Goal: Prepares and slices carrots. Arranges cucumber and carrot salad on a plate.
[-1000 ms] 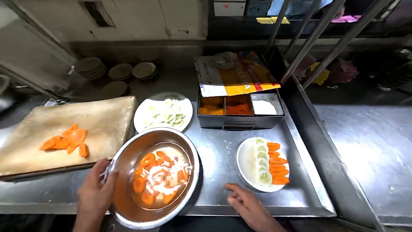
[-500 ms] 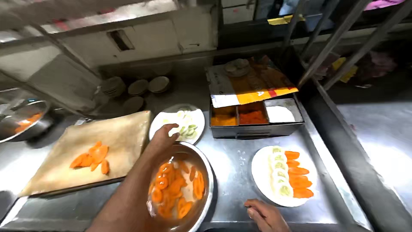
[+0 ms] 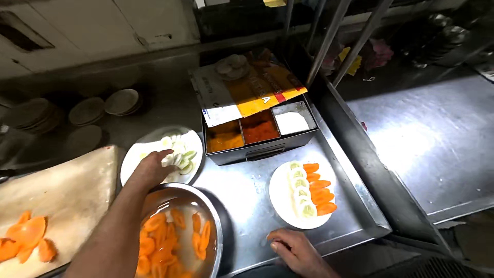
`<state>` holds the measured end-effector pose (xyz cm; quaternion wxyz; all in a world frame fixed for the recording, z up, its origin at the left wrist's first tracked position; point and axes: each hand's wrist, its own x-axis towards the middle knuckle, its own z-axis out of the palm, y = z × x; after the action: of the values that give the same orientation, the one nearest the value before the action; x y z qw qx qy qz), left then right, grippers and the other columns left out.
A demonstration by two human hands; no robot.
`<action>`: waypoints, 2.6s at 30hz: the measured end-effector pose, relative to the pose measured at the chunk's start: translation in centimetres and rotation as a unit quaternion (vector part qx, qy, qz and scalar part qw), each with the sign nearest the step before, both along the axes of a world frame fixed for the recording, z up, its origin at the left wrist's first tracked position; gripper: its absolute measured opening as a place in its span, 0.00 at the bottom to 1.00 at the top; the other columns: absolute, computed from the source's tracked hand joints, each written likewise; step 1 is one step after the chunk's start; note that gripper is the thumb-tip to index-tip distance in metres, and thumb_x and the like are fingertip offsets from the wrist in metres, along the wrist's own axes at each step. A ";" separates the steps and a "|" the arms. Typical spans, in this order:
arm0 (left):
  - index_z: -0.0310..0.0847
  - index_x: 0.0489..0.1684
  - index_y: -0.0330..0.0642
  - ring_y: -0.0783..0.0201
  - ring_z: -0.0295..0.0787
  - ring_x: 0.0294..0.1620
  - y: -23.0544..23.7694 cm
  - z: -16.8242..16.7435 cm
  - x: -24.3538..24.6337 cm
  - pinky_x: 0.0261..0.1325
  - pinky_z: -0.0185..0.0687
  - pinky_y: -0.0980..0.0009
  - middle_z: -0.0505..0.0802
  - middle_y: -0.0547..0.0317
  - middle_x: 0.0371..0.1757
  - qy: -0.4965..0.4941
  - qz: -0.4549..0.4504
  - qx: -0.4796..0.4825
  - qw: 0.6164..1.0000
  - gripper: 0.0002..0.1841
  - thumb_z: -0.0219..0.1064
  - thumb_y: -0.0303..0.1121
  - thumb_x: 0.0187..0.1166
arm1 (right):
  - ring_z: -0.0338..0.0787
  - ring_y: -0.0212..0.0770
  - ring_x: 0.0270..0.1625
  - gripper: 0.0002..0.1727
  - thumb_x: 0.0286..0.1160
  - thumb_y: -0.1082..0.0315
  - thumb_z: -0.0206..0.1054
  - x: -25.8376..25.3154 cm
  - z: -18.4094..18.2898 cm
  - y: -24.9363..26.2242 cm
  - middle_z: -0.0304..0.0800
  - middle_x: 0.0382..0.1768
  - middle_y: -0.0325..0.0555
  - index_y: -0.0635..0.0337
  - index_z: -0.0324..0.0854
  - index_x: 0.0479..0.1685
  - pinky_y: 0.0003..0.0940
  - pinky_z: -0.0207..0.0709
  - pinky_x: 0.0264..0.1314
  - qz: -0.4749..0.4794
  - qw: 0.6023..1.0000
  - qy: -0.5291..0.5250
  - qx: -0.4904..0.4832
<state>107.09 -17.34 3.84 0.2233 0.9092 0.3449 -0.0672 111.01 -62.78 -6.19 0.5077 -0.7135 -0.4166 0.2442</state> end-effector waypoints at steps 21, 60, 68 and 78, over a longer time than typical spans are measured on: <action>0.58 0.89 0.48 0.54 0.86 0.69 -30.6 -1.9 5.5 0.71 0.83 0.56 0.82 0.44 0.75 -0.071 0.054 -0.518 0.851 0.31 0.58 0.24 0.84 | 0.94 0.41 0.43 0.28 0.81 0.61 0.56 7.7 1.3 -8.1 0.94 0.43 0.47 0.64 0.68 0.79 0.38 0.90 0.48 -0.404 0.899 0.167 0.033; 0.56 0.90 0.51 0.52 0.93 0.53 -29.6 -3.4 9.5 0.57 0.88 0.55 0.86 0.45 0.71 -0.130 0.066 -0.490 0.860 0.33 0.59 0.21 0.85 | 0.94 0.39 0.44 0.30 0.80 0.61 0.58 8.0 -0.1 -8.6 0.93 0.46 0.44 0.64 0.66 0.80 0.36 0.91 0.48 -0.367 0.914 0.152 0.082; 0.56 0.90 0.50 0.51 0.92 0.49 -29.2 -3.0 10.4 0.50 0.89 0.56 0.85 0.45 0.73 -0.142 0.066 -0.482 0.862 0.32 0.60 0.22 0.86 | 0.94 0.38 0.46 0.31 0.81 0.56 0.59 8.1 -0.2 -8.7 0.94 0.48 0.44 0.64 0.65 0.81 0.36 0.90 0.50 -0.359 0.920 0.133 0.078; 0.56 0.90 0.52 0.51 0.92 0.51 -29.0 -2.7 9.9 0.52 0.89 0.54 0.85 0.46 0.72 -0.125 0.051 -0.471 0.872 0.32 0.58 0.22 0.86 | 0.95 0.37 0.46 0.33 0.81 0.54 0.61 8.2 -0.2 -8.6 0.94 0.48 0.43 0.63 0.65 0.80 0.35 0.90 0.50 -0.360 0.921 0.128 0.082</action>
<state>117.01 -46.29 1.16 0.6695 0.6780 0.2876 -0.0965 119.17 -71.43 -6.44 0.6670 -0.7338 -0.0819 0.0995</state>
